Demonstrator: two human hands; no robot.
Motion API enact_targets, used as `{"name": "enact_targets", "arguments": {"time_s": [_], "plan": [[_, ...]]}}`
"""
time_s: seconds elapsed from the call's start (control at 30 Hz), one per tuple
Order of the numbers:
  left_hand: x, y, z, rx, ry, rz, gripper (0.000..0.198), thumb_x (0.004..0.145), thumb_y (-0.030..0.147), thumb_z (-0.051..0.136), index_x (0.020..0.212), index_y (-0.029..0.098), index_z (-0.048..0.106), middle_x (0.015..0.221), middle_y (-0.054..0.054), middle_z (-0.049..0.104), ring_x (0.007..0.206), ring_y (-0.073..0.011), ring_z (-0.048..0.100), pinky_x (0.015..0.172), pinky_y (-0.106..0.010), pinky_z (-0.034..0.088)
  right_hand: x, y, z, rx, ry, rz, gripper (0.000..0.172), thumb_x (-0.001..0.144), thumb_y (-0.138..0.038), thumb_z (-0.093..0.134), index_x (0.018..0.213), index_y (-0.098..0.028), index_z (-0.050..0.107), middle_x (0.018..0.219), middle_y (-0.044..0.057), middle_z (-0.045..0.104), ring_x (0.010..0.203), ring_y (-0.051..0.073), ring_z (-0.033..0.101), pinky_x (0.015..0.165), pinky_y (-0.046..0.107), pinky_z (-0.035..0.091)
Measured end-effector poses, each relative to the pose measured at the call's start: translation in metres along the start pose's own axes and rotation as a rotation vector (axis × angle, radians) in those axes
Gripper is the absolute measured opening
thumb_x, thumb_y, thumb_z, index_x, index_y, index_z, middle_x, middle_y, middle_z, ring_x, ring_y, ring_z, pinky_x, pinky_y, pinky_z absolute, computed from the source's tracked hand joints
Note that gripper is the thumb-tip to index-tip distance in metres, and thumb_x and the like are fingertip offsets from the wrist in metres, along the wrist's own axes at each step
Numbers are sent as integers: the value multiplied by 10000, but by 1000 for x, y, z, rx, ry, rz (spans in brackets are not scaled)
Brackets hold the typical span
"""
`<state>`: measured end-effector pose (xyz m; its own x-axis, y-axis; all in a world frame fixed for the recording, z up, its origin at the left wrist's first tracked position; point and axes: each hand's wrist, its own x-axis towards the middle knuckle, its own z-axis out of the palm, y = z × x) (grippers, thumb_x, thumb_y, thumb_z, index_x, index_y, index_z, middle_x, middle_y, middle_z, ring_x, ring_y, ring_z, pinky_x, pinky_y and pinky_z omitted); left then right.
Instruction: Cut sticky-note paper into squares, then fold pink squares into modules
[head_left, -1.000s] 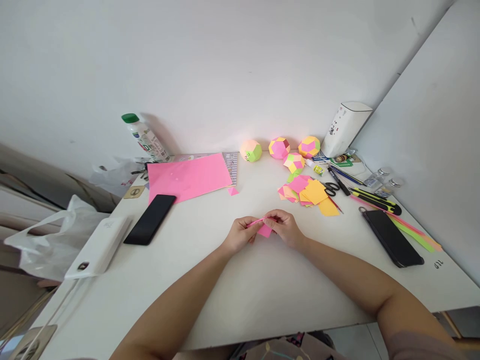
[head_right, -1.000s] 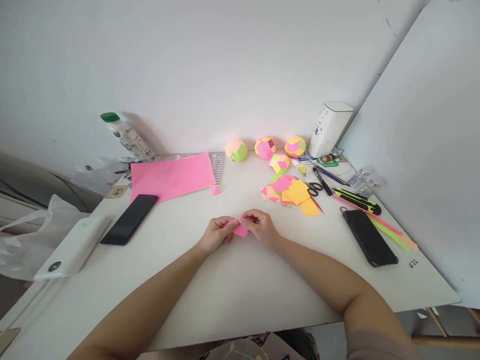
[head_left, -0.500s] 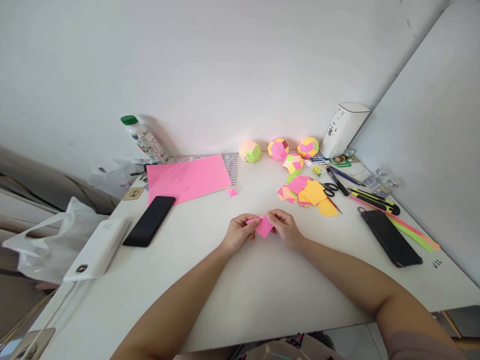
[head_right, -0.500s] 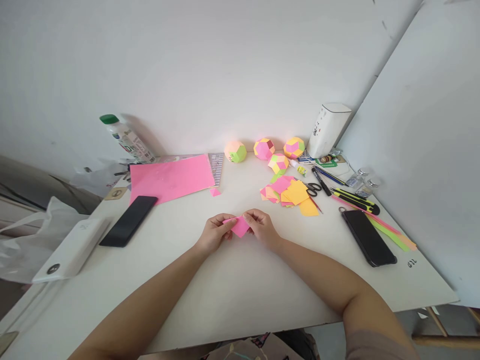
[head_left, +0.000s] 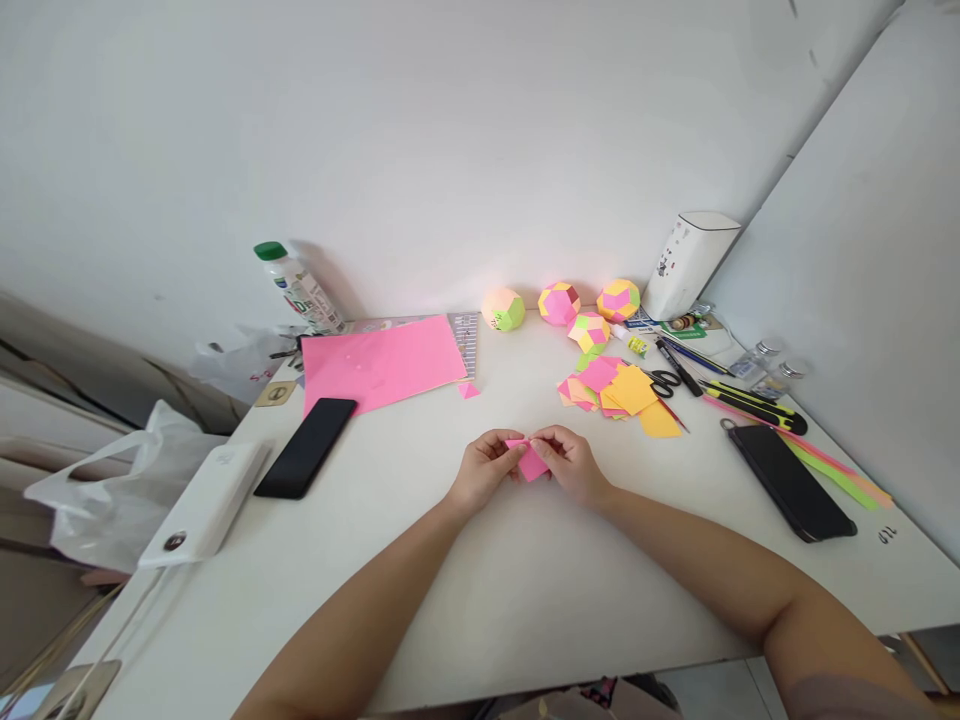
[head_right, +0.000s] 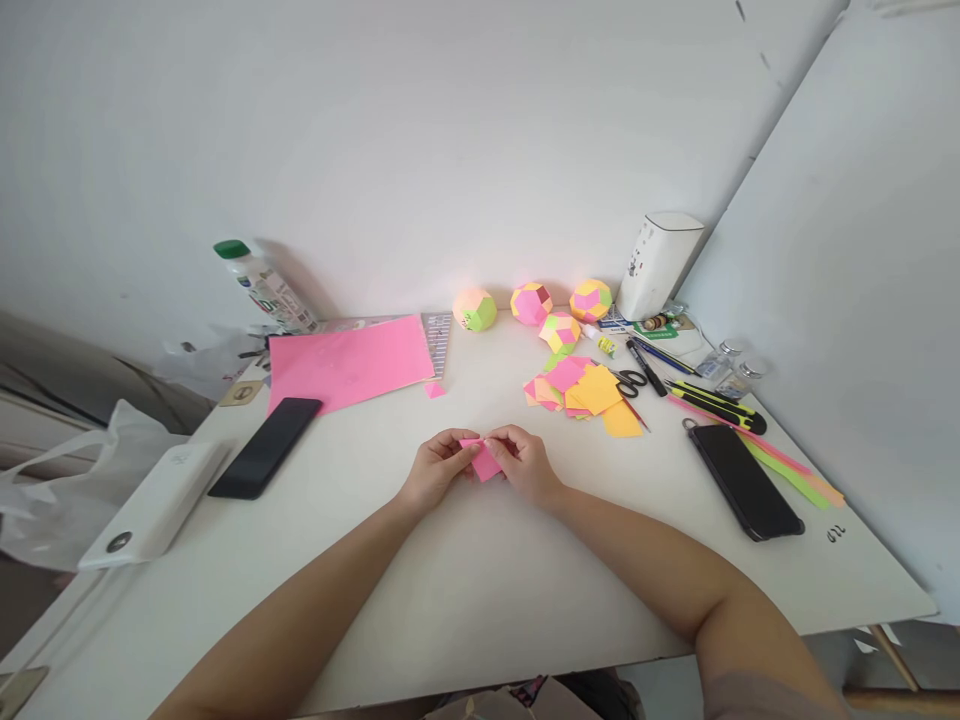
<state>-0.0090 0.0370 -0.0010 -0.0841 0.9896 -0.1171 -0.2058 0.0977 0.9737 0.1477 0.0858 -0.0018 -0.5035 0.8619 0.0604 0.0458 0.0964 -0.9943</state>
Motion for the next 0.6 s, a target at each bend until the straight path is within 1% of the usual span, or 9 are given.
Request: {"name": "enact_targets", "arguments": {"time_s": [0.13, 0.27, 0.43, 0.6], "plan": [[3, -3, -1, -25, -22, 28, 315, 708, 395, 729, 871, 144, 632, 629, 12, 629, 481, -99, 561, 483, -241, 468, 0, 0, 1, -1, -29, -17, 213, 833, -395, 593, 919, -207, 648, 808, 23, 632, 614, 133, 551, 494, 252, 452], [3, -5, -2, -62, -21, 45, 282, 717, 370, 728, 854, 145, 629, 631, 12, 633, 487, -100, 567, 476, -236, 462, 0, 1, 1, 23, -28, -13, 223, 834, -395, 592, 904, -198, 668, 768, 21, 632, 585, 130, 548, 491, 256, 452], [3, -6, -1, -82, -18, 36, 277, 707, 385, 732, 795, 146, 622, 642, 4, 641, 497, -107, 571, 486, -247, 464, 0, 1, 0, 42, -53, 13, 230, 834, -393, 591, 904, -186, 663, 737, 14, 629, 586, 126, 550, 499, 248, 454], [4, -6, -1, -95, -19, 33, 279, 711, 402, 725, 777, 154, 616, 642, 6, 638, 512, -112, 576, 492, -248, 462, 0, 0, -2, 42, -70, 46, 246, 830, -397, 590, 904, -174, 662, 760, 20, 628, 605, 124, 553, 494, 238, 460]]}}
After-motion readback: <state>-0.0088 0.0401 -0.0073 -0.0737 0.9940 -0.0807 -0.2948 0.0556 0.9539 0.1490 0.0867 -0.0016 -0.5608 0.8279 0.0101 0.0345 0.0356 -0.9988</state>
